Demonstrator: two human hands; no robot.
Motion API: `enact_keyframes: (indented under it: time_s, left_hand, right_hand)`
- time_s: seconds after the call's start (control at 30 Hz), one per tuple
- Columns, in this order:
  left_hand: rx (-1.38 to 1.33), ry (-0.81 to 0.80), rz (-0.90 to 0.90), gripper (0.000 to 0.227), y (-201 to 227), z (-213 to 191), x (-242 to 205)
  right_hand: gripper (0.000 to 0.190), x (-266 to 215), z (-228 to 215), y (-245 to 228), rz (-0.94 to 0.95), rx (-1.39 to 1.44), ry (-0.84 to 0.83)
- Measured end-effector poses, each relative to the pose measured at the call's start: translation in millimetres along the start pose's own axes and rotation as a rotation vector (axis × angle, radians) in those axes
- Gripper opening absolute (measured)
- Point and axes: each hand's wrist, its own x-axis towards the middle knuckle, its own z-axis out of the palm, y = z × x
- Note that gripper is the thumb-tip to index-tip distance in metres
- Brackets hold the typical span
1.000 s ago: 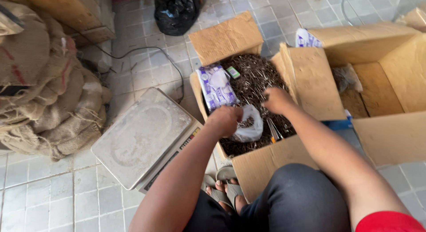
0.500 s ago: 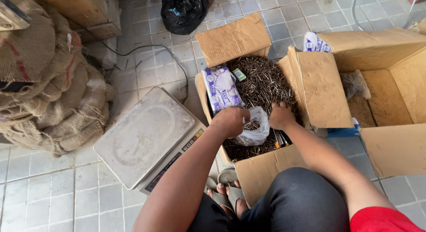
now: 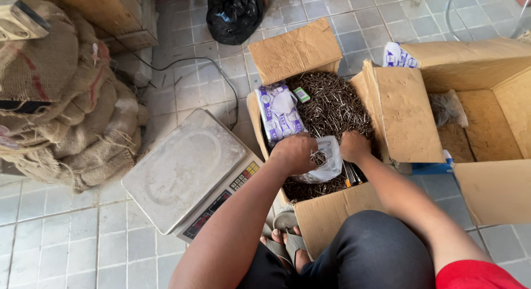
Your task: The person picks up nails from a box by hand, places them into a plastic bag, and weighs the bag on a digital scale.
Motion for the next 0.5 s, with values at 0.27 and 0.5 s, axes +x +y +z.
enact_keyframes:
  time_s: [0.27, 0.5]
  left_hand:
    - [0.022, -0.004, 0.021, 0.034, 2, 0, 2]
    - [0.020, 0.003, 0.025, 0.042, -6, 6, 9]
  right_hand:
    - [0.017, 8, 0, -1, -0.097, -0.111, -0.012]
    - [0.019, -3, -39, -13, 0.012, 0.108, -0.091]
